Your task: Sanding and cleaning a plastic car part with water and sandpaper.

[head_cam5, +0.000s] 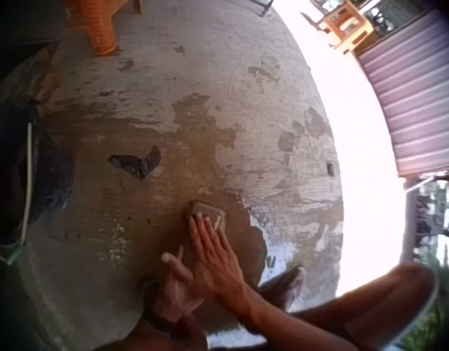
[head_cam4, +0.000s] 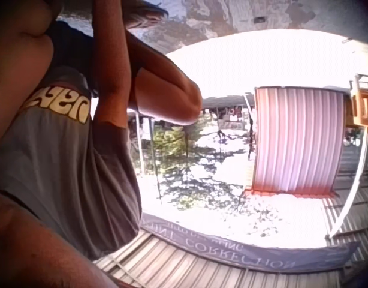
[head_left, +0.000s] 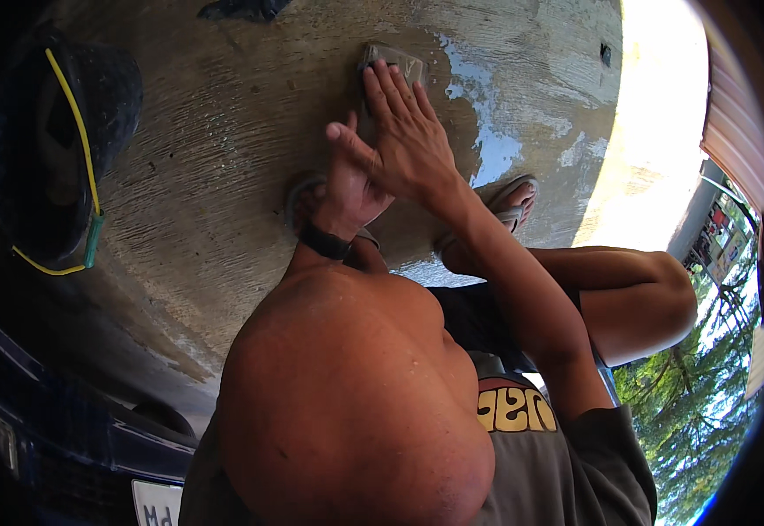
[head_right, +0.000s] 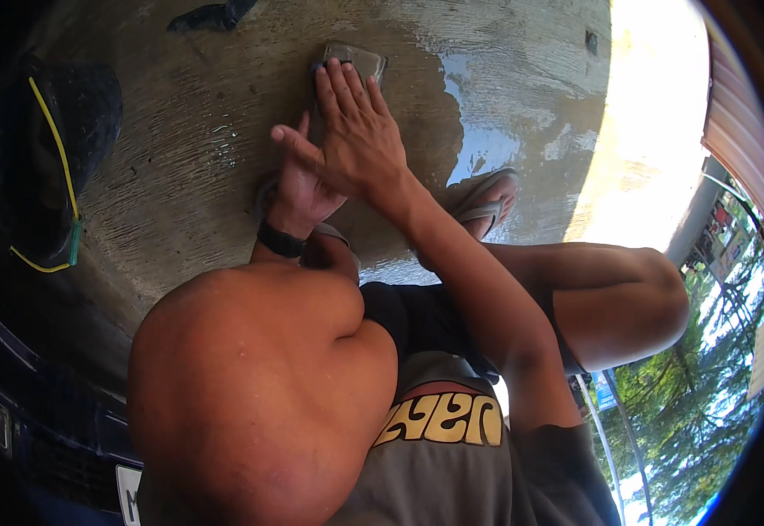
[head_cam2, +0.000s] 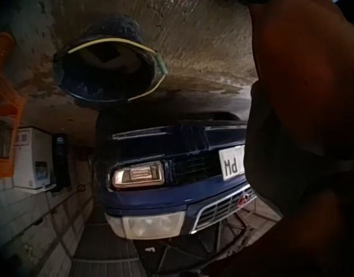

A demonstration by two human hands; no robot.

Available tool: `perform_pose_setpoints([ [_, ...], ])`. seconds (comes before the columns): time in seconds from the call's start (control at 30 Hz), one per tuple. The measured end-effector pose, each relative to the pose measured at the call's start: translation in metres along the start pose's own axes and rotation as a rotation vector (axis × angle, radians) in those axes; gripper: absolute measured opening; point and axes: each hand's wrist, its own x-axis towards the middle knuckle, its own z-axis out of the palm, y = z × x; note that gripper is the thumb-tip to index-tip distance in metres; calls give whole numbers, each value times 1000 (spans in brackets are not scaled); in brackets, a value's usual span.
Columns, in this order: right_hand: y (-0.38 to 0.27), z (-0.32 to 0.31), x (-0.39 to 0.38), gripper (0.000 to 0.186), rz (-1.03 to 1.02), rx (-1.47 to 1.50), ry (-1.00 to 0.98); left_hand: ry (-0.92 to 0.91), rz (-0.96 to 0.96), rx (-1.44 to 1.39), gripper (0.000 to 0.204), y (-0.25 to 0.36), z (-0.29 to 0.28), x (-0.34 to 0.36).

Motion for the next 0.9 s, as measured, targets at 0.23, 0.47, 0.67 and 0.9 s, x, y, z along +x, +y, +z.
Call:
perform_pose_setpoints([
  [0.23,13,-7,-3,98,-103,-6,-43,84,-35,22,69,-3,8,-8],
  [0.47,-11,-9,-62,97,-112,85,-67,82,-6,31,64,1,-23,-7],
  [0.67,6,6,-11,97,68,110,131,-378,-116,-296,65,4,-76,-2],
  [0.9,19,-4,-13,99,-18,19,44,124,-48,-17,58,-7,6,4],
])
